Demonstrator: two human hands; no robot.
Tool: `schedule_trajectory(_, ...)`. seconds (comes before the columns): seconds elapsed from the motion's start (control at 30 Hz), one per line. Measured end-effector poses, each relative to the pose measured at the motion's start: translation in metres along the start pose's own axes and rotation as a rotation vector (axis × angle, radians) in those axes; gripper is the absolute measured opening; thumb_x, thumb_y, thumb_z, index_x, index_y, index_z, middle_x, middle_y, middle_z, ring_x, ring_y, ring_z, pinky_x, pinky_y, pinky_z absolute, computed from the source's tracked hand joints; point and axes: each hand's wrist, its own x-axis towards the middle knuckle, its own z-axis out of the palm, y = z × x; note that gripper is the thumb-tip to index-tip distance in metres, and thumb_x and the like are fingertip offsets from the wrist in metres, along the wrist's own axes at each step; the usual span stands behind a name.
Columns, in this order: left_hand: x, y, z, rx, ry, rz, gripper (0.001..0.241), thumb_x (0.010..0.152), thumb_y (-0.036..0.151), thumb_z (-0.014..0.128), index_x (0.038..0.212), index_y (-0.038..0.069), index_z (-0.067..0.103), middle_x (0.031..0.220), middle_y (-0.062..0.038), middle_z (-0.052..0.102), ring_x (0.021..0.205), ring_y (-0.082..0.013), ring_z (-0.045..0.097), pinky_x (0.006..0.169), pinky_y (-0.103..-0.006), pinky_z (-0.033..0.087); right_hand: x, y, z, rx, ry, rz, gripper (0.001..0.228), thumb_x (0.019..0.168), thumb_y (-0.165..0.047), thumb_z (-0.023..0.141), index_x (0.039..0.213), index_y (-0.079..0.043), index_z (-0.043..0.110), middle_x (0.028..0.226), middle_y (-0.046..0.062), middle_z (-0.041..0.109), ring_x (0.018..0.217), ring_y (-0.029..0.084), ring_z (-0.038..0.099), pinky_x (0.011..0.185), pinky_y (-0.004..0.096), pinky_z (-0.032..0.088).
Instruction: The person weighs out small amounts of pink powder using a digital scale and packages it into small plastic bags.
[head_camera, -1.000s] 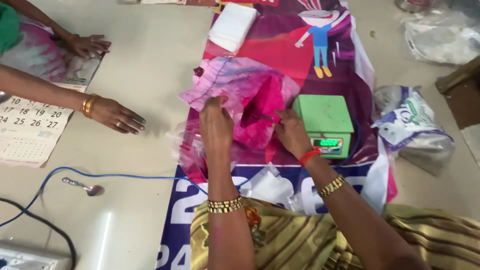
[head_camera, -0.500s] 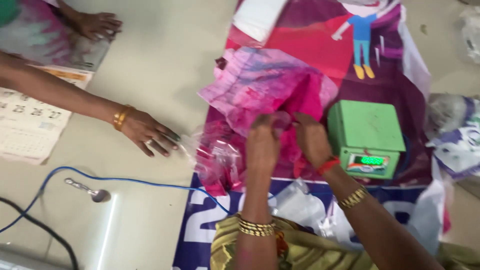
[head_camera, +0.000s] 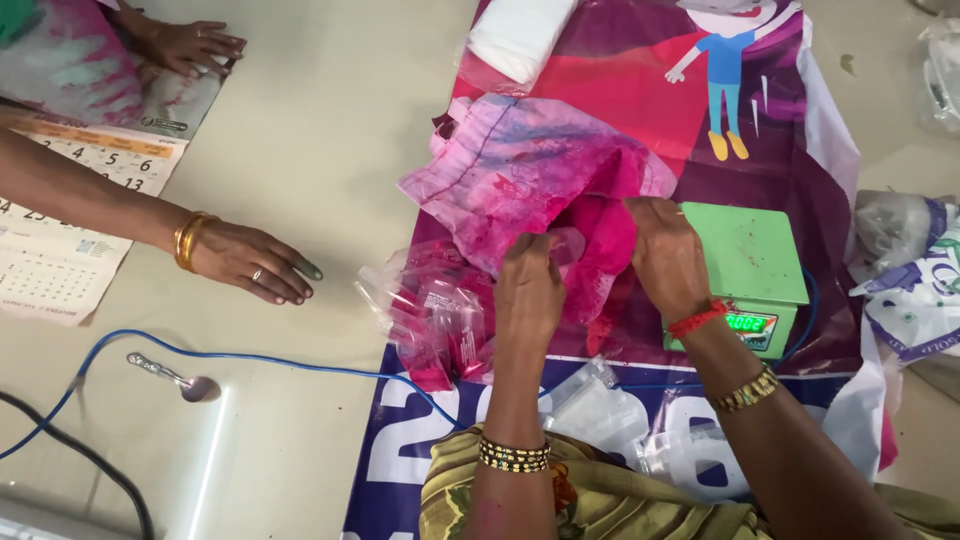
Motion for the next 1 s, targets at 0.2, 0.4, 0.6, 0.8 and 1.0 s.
schedule_trajectory(0.2, -0.005, -0.004, 0.003, 0.048, -0.044, -0.041, 0.031, 0.084, -0.004, 0.061, 0.114, 0.002, 0.07, 0.111, -0.023, 0.07, 0.097, -0.0438, 0.069, 0.081, -0.0511, 0.055, -0.005, 0.031, 0.052, -0.002, -0.121, 0.02, 0.037, 0.085, 0.009, 0.058, 0.119, 0.001, 0.07, 0.109, 0.024, 0.069, 0.096, 0.044, 0.067, 0.084, 0.051, 0.056)
schedule_trajectory(0.4, -0.004, -0.012, -0.009, 0.014, -0.023, -0.015, 0.035, 0.082, -0.006, 0.061, 0.115, 0.002, 0.07, 0.111, -0.023, 0.07, 0.101, -0.0439, 0.068, 0.086, -0.0499, 0.055, -0.007, 0.018, 0.049, 0.107, -0.122, -0.071, 0.04, 0.075, 0.009, 0.059, 0.114, 0.005, 0.068, 0.106, 0.027, 0.069, 0.1, 0.046, 0.067, 0.088, 0.052, 0.055)
schedule_trajectory(0.6, -0.001, -0.008, -0.016, -0.001, 0.034, -0.057, 0.035, 0.084, -0.008, 0.059, 0.115, 0.003, 0.071, 0.113, -0.022, 0.071, 0.102, -0.0413, 0.07, 0.086, -0.048, 0.055, 0.001, 0.04, 0.07, 0.082, -0.065, 0.008, 0.037, 0.083, 0.012, 0.056, 0.117, 0.004, 0.069, 0.109, 0.027, 0.069, 0.102, 0.045, 0.067, 0.09, 0.052, 0.055)
schedule_trajectory(0.8, 0.0, 0.0, -0.021, 0.013, 0.001, -0.081, 0.037, 0.084, -0.008, 0.059, 0.118, 0.004, 0.07, 0.116, -0.021, 0.07, 0.103, -0.0419, 0.069, 0.085, -0.049, 0.054, -0.01, 0.019, 0.064, 0.067, -0.153, -0.051, 0.037, 0.078, 0.01, 0.058, 0.112, 0.005, 0.07, 0.106, 0.028, 0.07, 0.101, 0.046, 0.068, 0.088, 0.052, 0.056)
schedule_trajectory(1.0, -0.002, -0.001, -0.015, 0.005, 0.009, -0.047, 0.04, 0.083, -0.009, 0.058, 0.119, 0.003, 0.069, 0.117, -0.02, 0.069, 0.102, -0.0422, 0.069, 0.085, -0.0489, 0.055, -0.002, 0.034, 0.058, 0.118, -0.039, -0.007, 0.035, 0.082, 0.01, 0.057, 0.115, 0.005, 0.07, 0.106, 0.029, 0.07, 0.097, 0.045, 0.069, 0.088, 0.051, 0.057)
